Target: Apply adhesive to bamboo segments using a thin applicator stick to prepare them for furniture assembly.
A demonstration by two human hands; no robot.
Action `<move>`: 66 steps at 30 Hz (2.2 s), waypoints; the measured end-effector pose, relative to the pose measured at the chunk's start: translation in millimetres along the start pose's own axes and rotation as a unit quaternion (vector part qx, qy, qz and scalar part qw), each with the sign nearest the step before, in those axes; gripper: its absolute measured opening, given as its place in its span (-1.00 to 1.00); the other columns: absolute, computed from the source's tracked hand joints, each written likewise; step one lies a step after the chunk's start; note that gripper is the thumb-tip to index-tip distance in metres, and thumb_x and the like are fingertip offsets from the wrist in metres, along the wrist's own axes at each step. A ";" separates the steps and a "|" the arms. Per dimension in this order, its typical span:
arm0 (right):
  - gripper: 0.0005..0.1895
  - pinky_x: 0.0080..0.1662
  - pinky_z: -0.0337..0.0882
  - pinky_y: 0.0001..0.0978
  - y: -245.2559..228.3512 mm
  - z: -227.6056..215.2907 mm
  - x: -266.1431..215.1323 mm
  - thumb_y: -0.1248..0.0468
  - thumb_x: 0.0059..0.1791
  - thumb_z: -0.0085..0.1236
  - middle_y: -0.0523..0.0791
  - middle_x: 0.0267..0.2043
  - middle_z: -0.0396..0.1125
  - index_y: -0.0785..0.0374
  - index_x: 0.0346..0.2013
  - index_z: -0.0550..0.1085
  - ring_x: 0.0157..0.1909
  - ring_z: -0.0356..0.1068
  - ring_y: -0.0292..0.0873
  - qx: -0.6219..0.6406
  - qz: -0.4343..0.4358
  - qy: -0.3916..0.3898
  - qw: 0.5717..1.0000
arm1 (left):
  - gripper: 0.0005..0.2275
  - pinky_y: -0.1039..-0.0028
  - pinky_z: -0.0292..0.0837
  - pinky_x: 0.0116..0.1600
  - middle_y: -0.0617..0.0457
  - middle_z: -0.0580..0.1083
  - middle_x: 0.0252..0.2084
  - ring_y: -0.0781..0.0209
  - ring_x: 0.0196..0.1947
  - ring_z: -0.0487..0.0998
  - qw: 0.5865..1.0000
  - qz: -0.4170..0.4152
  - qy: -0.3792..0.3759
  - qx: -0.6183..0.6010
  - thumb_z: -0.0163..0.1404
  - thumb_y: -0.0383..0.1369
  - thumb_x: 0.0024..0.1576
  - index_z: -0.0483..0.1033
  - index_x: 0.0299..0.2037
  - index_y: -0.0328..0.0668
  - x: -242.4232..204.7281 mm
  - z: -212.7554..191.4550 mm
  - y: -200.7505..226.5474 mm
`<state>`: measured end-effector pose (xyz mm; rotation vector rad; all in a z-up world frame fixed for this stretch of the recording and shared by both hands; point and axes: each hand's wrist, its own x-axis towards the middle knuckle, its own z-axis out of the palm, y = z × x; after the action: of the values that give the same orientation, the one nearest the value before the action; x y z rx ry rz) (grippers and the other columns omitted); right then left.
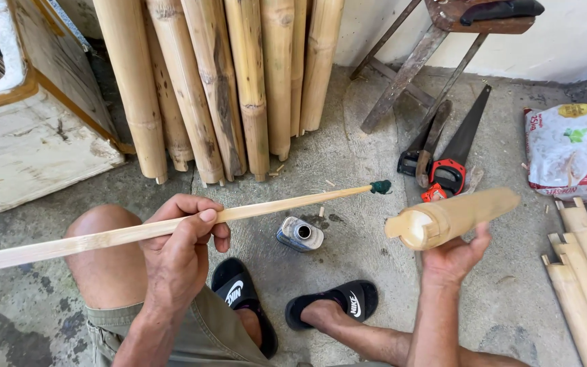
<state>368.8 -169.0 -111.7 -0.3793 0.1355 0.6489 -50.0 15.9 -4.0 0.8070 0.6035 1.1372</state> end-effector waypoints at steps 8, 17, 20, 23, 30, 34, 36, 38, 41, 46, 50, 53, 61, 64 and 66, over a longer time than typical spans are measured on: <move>-0.34 0.27 0.42 0.03 -11.4 -11.2 -0.8 0.03 -0.10 0.27 0.04 0.04 0.40 0.34 0.18 0.37 0.11 0.40 0.07 -0.195 0.017 -0.020 0.980 | -0.93 0.45 0.49 -0.41 -0.12 0.50 -0.39 0.23 -0.45 0.52 0.999 -0.006 0.004 0.037 -0.04 -0.61 0.18 0.50 -0.24 -0.53 -13.6 -2.9 -2.0; -0.28 0.27 0.40 -0.08 -0.3 -5.0 -2.3 0.06 -0.15 0.29 0.01 0.01 0.36 0.36 0.20 0.34 0.07 0.36 0.00 -0.220 0.020 -0.111 0.969 | -0.93 0.47 0.47 -0.44 -0.11 0.51 -0.42 0.25 -0.50 0.51 0.997 -0.044 -0.047 0.052 0.00 -0.59 0.17 0.53 -0.26 -0.51 -21.0 12.8 -8.4; -0.27 0.27 0.41 -0.09 0.6 -2.2 -0.7 0.06 -0.16 0.30 0.01 0.00 0.36 0.37 0.20 0.34 0.07 0.36 -0.01 -0.213 0.014 -0.102 0.972 | -0.93 0.47 0.48 -0.47 -0.10 0.52 -0.44 0.26 -0.52 0.51 0.993 -0.067 -0.071 0.062 0.00 -0.58 0.14 0.54 -0.28 -0.49 -20.7 14.6 -11.3; -0.25 0.25 0.41 -0.11 1.3 -2.8 -2.1 0.06 -0.19 0.29 -0.02 0.01 0.37 0.34 0.21 0.34 0.07 0.38 -0.03 -0.200 0.027 -0.077 0.976 | -0.94 0.48 0.49 -0.47 -0.07 0.52 -0.45 0.27 -0.52 0.51 0.989 -0.089 -0.087 0.081 0.01 -0.58 0.14 0.54 -0.30 -0.47 -21.5 11.9 -16.0; -0.29 0.24 0.41 -0.11 0.9 -7.0 -2.6 0.08 -0.19 0.30 -0.04 -0.02 0.37 0.29 0.18 0.35 0.05 0.38 -0.04 -0.201 0.019 -0.058 0.978 | -0.91 0.48 0.52 -0.50 -0.06 0.54 -0.47 0.28 -0.55 0.53 0.980 -0.025 -0.053 0.193 -0.01 -0.53 0.17 0.56 -0.30 -0.41 -8.4 5.1 -4.7; -0.29 0.24 0.42 -0.10 2.1 -8.2 1.0 0.09 -0.18 0.29 -0.01 -0.01 0.37 0.34 0.18 0.34 0.05 0.38 -0.01 -0.197 0.020 -0.058 0.979 | -0.93 0.49 0.50 -0.45 -0.05 0.55 -0.39 0.30 -0.48 0.53 0.992 -0.005 -0.052 0.112 -0.01 -0.56 0.16 0.54 -0.29 -0.43 -13.3 8.6 -1.4; -0.29 0.23 0.42 -0.07 4.5 -8.3 -0.5 0.08 -0.19 0.29 0.00 -0.03 0.37 0.34 0.17 0.34 0.04 0.38 0.00 -0.205 0.013 -0.059 0.977 | -0.92 0.50 0.49 -0.54 -0.05 0.55 -0.50 0.29 -0.60 0.51 0.980 -0.030 -0.092 0.176 0.02 -0.54 0.15 0.57 -0.32 -0.42 -16.6 13.2 -3.0; -0.29 0.24 0.42 -0.06 2.9 -11.4 1.7 0.08 -0.18 0.29 0.00 -0.03 0.37 0.34 0.18 0.34 0.04 0.38 0.00 -0.195 0.019 -0.066 0.978 | -0.92 0.51 0.50 -0.51 -0.05 0.54 -0.49 0.30 -0.57 0.51 0.977 -0.031 -0.091 0.190 0.03 -0.54 0.16 0.57 -0.32 -0.42 -16.3 12.7 -4.5; -0.28 0.24 0.42 -0.07 -3.0 -15.5 2.7 0.08 -0.17 0.29 0.01 -0.01 0.37 0.35 0.19 0.33 0.05 0.38 0.01 -0.187 0.013 -0.057 0.981 | -0.92 0.54 0.51 -0.48 -0.02 0.54 -0.48 0.33 -0.55 0.52 0.968 0.001 -0.077 0.238 0.01 -0.53 0.18 0.58 -0.29 -0.38 -14.3 10.4 2.2; -0.26 0.25 0.44 -0.02 -9.0 -31.8 20.3 0.08 -0.15 0.28 0.03 0.02 0.38 0.38 0.24 0.33 0.05 0.40 0.06 -0.192 0.015 -0.037 0.981 | -0.91 0.55 0.52 -0.48 -0.02 0.55 -0.48 0.34 -0.56 0.53 0.971 0.012 -0.052 0.234 0.00 -0.54 0.17 0.58 -0.28 -0.36 -25.7 11.6 15.4; -0.31 0.23 0.44 0.06 -20.3 -58.8 38.4 0.09 -0.11 0.26 0.01 0.05 0.39 0.25 0.26 0.32 0.08 0.41 0.08 -0.212 0.005 0.014 0.977 | -0.93 0.56 0.47 -0.54 0.03 0.55 -0.50 0.38 -0.59 0.51 0.963 0.064 -0.150 0.213 0.01 -0.54 0.19 0.57 -0.27 -0.34 -33.3 31.7 7.6; -0.32 0.27 0.44 0.07 -18.6 -65.7 44.8 0.10 -0.09 0.26 -0.03 0.14 0.40 0.22 0.28 0.33 0.16 0.43 0.06 -0.202 0.024 0.048 0.978 | -0.93 0.58 0.35 -0.58 0.06 0.54 -0.52 0.41 -0.63 0.44 0.938 0.123 -0.211 0.248 0.00 -0.56 0.20 0.55 -0.28 -0.32 -37.3 49.4 -0.9; -0.34 0.24 0.43 0.16 -8.5 -44.0 34.4 0.01 -0.10 0.16 -0.01 0.18 0.43 0.20 0.24 0.35 0.18 0.46 0.06 -0.226 0.071 0.186 0.954 | -0.95 0.42 0.49 -0.38 -0.09 0.53 -0.33 0.20 -0.44 0.58 0.903 0.243 -0.280 0.217 0.03 -0.60 0.22 0.47 -0.16 -0.42 -46.3 80.7 -0.7; -0.34 0.17 0.42 0.19 -13.4 -55.7 40.2 -0.04 -0.11 0.07 -0.02 0.11 0.44 0.17 0.22 0.36 0.13 0.46 0.04 -0.235 0.099 0.181 0.950 | -0.99 0.43 0.54 -0.39 -0.03 0.52 -0.39 0.21 -0.47 0.59 0.899 0.197 -0.335 0.201 0.02 -0.60 0.25 0.47 -0.19 -0.39 -45.8 77.2 -2.2; -0.36 0.26 0.46 0.08 -18.0 -68.7 45.2 0.00 -0.03 0.11 -0.03 0.17 0.44 0.19 0.29 0.35 0.21 0.46 0.02 -0.210 0.087 0.151 0.962 | -0.98 0.41 0.56 -0.37 -0.03 0.52 -0.39 0.20 -0.47 0.62 0.891 0.223 -0.335 0.211 0.00 -0.59 0.20 0.45 -0.22 -0.35 -40.4 76.3 4.8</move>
<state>415.2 -183.2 -180.5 -0.8837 0.3270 0.7927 -6.5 -40.4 45.2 1.6897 0.0653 1.0450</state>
